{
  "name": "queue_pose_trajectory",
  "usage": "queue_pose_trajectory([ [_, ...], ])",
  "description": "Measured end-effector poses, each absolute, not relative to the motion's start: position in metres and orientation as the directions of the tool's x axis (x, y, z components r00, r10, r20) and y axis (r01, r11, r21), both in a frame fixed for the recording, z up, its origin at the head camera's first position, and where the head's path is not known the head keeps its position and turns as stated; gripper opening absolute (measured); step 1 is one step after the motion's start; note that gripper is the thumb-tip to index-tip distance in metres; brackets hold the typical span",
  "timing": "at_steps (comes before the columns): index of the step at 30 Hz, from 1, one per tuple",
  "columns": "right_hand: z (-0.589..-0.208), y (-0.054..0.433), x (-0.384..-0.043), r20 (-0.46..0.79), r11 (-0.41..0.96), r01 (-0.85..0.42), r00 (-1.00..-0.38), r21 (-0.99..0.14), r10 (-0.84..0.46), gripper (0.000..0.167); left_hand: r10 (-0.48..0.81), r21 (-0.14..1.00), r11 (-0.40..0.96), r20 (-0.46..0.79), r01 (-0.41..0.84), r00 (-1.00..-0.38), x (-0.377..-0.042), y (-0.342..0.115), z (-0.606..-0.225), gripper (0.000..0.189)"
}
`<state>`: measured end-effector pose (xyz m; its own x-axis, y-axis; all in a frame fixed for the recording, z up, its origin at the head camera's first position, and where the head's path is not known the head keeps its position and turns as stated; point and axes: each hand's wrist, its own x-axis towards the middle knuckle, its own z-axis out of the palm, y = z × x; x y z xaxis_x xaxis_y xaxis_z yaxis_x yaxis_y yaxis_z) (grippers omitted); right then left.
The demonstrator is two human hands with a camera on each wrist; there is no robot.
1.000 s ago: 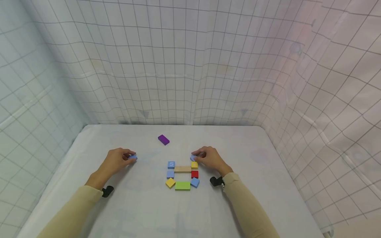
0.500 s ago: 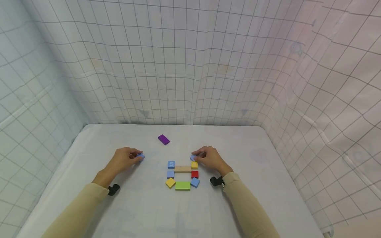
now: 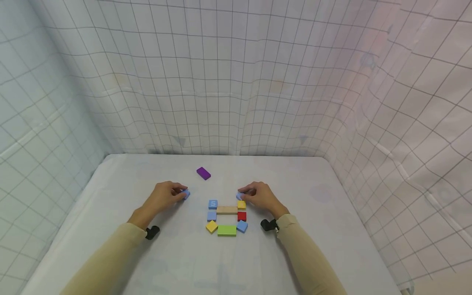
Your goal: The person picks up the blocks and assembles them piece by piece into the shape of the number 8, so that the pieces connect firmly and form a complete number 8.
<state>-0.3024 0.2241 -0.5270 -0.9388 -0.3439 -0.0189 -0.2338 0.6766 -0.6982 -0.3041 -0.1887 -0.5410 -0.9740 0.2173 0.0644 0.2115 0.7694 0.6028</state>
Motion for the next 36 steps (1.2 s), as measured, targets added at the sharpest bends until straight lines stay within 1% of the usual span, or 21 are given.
queue_pose_trajectory([
  [4, -0.527, 0.224, -0.302, -0.022, 0.677, -0.234, -0.938, -0.698, -0.346, 0.024, 0.199, 0.620, 0.764, 0.034, 0.176, -0.980, -0.286, -0.170, -0.514, 0.028],
  [5, -0.527, 0.224, -0.302, -0.023, 0.678, -0.233, -0.938, -0.697, -0.346, 0.024, 0.185, 0.625, 0.766, 0.010, 0.150, -0.983, -0.282, -0.165, -0.506, 0.028],
  [7, -0.528, 0.224, -0.302, -0.026, 0.684, -0.229, -0.939, -0.692, -0.342, 0.024, 0.169, 0.621, 0.773, -0.008, 0.127, -0.986, -0.281, -0.159, -0.503, 0.028],
  [17, -0.530, 0.223, -0.303, -0.034, 0.678, -0.224, -0.938, -0.700, -0.345, 0.025, 0.156, 0.631, 0.768, -0.026, 0.105, -0.987, -0.290, -0.144, -0.508, 0.025],
  [20, -0.530, 0.225, -0.303, -0.023, 0.671, -0.238, -0.934, -0.702, -0.356, 0.025, 0.174, 0.639, 0.759, -0.014, 0.125, -0.985, -0.290, -0.139, -0.507, 0.024],
  [22, -0.528, 0.225, -0.303, -0.014, 0.666, -0.247, -0.933, -0.704, -0.360, 0.025, 0.193, 0.635, 0.755, 0.026, 0.165, -0.981, -0.301, -0.140, -0.523, 0.024],
  [25, -0.527, 0.226, -0.302, -0.010, 0.668, -0.250, -0.933, -0.701, -0.359, 0.024, 0.210, 0.648, 0.739, 0.035, 0.182, -0.977, -0.303, -0.136, -0.523, 0.023],
  [27, -0.527, 0.226, -0.302, -0.012, 0.673, -0.247, -0.935, -0.697, -0.356, 0.024, 0.209, 0.655, 0.734, 0.030, 0.178, -0.977, -0.304, -0.132, -0.522, 0.023],
  [29, -0.528, 0.226, -0.301, -0.014, 0.679, -0.244, -0.936, -0.693, -0.351, 0.024, 0.199, 0.672, 0.726, -0.005, 0.144, -0.980, -0.296, -0.125, -0.508, 0.023],
  [36, -0.527, 0.225, -0.300, -0.012, 0.684, -0.240, -0.940, -0.689, -0.342, 0.023, 0.174, 0.654, 0.748, -0.021, 0.119, -0.984, -0.296, -0.112, -0.507, 0.025],
])
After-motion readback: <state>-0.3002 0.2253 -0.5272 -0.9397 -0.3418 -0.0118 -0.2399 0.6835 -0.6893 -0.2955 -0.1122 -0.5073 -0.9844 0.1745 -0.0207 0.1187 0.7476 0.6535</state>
